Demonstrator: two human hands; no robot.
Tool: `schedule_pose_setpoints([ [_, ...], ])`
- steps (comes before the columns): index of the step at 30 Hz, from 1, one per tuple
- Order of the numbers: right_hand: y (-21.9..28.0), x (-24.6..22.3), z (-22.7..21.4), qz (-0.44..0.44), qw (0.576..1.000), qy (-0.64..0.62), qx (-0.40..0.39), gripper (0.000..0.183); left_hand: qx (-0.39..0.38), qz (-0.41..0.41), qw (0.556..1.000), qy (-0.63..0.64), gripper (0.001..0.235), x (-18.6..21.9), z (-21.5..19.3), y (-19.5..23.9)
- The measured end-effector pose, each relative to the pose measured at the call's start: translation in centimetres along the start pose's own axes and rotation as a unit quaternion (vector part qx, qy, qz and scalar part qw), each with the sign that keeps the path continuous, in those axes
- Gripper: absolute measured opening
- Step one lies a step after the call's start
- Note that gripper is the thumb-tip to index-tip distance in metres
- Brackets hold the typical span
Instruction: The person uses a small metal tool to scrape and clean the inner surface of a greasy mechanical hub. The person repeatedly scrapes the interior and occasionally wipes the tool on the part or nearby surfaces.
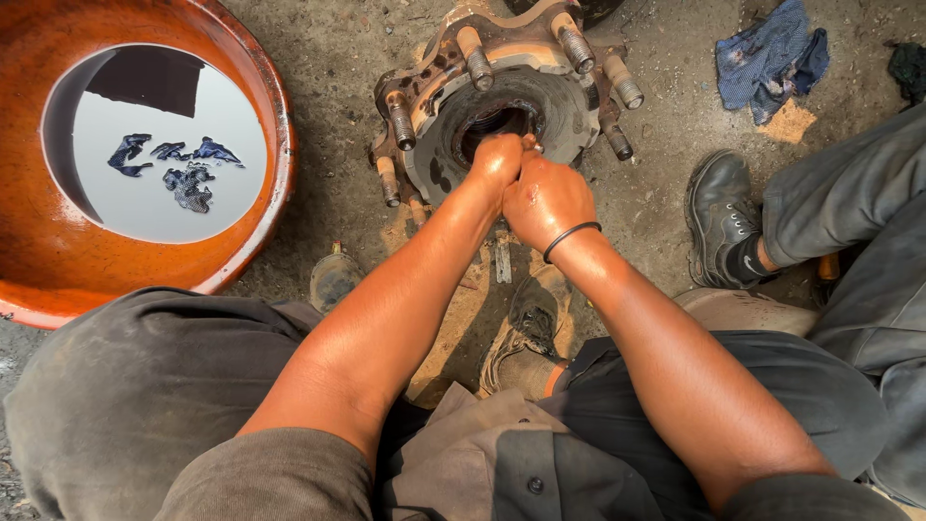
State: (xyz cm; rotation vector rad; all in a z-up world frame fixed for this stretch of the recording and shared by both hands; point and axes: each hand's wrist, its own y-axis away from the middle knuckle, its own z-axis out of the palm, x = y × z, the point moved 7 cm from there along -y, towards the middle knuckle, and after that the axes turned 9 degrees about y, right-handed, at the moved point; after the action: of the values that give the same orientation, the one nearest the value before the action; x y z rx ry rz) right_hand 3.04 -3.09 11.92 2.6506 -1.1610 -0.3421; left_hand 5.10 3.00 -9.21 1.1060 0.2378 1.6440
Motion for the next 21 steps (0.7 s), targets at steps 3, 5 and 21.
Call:
schedule_pose_setpoints([
  [3, 0.5, -0.8, 0.6, -0.031, 1.000, -0.001, -0.005, 0.029, 0.130, 0.104, 0.982, -0.087, 0.025, 0.3, -2.8, 0.6],
  [5, 0.6, -1.5, 0.5, -0.040, 0.999, 0.031, -0.016, 0.030, 0.148, 0.155, 0.964, -0.158, 0.025, 1.5, -3.7, 1.2],
  [21, 1.4, -0.5, -4.2, -0.083, 0.985, 0.029, 0.151, 0.047, 0.044, 0.139, 0.980, -0.138, 0.039, 5.4, 0.5, 5.8],
])
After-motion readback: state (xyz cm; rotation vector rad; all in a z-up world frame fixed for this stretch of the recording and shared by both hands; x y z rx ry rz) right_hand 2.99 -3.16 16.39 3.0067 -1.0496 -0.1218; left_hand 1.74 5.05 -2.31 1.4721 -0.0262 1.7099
